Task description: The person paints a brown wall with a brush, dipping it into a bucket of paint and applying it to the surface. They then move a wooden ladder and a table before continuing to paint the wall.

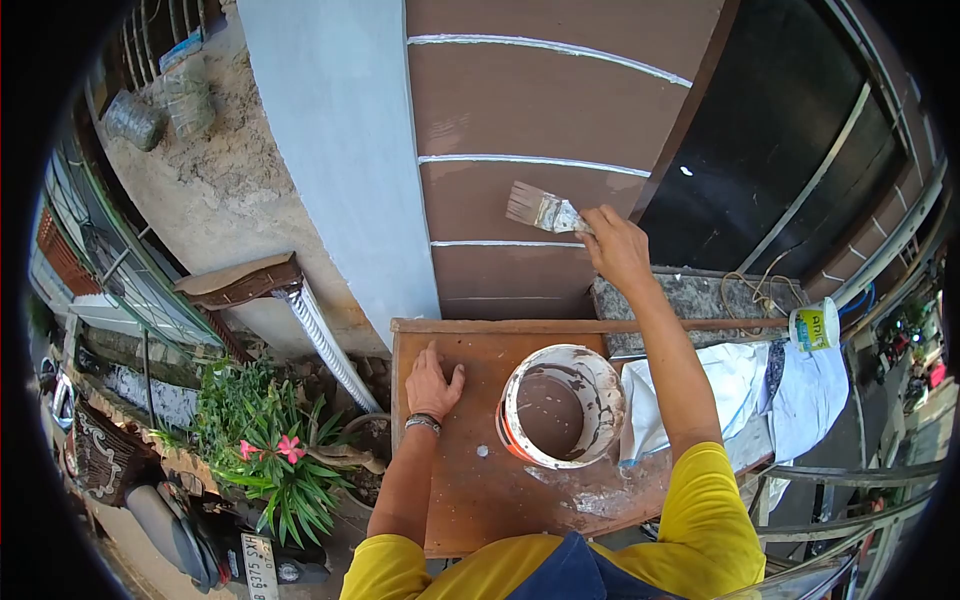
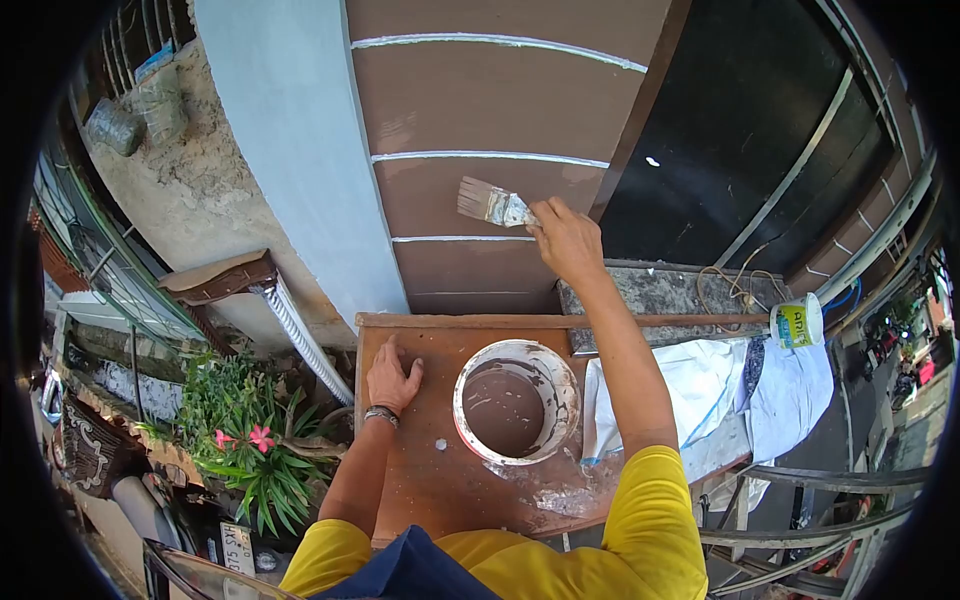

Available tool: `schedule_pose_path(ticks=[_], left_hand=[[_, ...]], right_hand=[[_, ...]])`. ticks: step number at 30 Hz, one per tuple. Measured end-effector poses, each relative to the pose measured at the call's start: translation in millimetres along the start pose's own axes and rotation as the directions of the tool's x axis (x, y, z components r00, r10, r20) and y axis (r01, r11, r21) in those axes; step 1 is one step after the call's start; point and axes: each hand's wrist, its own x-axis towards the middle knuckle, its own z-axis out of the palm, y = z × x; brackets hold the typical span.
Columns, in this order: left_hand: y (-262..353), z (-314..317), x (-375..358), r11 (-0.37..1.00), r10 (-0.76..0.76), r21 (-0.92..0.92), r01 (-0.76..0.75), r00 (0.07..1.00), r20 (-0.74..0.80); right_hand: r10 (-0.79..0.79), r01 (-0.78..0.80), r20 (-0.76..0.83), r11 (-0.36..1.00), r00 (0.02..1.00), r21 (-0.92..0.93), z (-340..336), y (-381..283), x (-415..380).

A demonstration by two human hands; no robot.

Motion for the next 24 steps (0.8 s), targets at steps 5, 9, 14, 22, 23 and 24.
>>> schedule_pose_path(ticks=[5, 9, 14, 22, 23, 24], left_hand=[[0, 0, 1, 1.0, 0.006, -0.005, -0.006, 1.0, 0.004], [1, 0, 0, 1.0, 0.016, -0.006, -0.016, 1.0, -0.005], [1, 1, 0, 1.0, -0.002, -0.016, 0.002, 1.0, -0.003], [1, 0, 0, 1.0, 0.009, 0.012, -0.009, 1.0, -0.003], [1, 0, 0, 1.0, 0.009, 0.01, -0.009, 1.0, 0.0], [2, -1, 0, 1.0, 0.009, 0.008, -0.009, 1.0, 0.002]], right_hand=[[-0.013, 0.013, -0.011, 1.0, 1.0, -0.017, 9, -2, 16], [-0.031, 0.031, -0.022, 1.0, 0.999, -0.005, 14, 1, 23], [-0.047, 0.048, -0.018, 0.999, 0.999, 0.024, 24, -4, 33], [-0.06, 0.06, 0.008, 0.997, 0.998, 0.045, 35, -21, 54], [-0.057, 0.056, 0.007, 0.997, 0.998, 0.047, 35, -22, 55], [-0.054, 0.053, 0.006, 0.997, 0.999, 0.05, 35, -24, 57]])
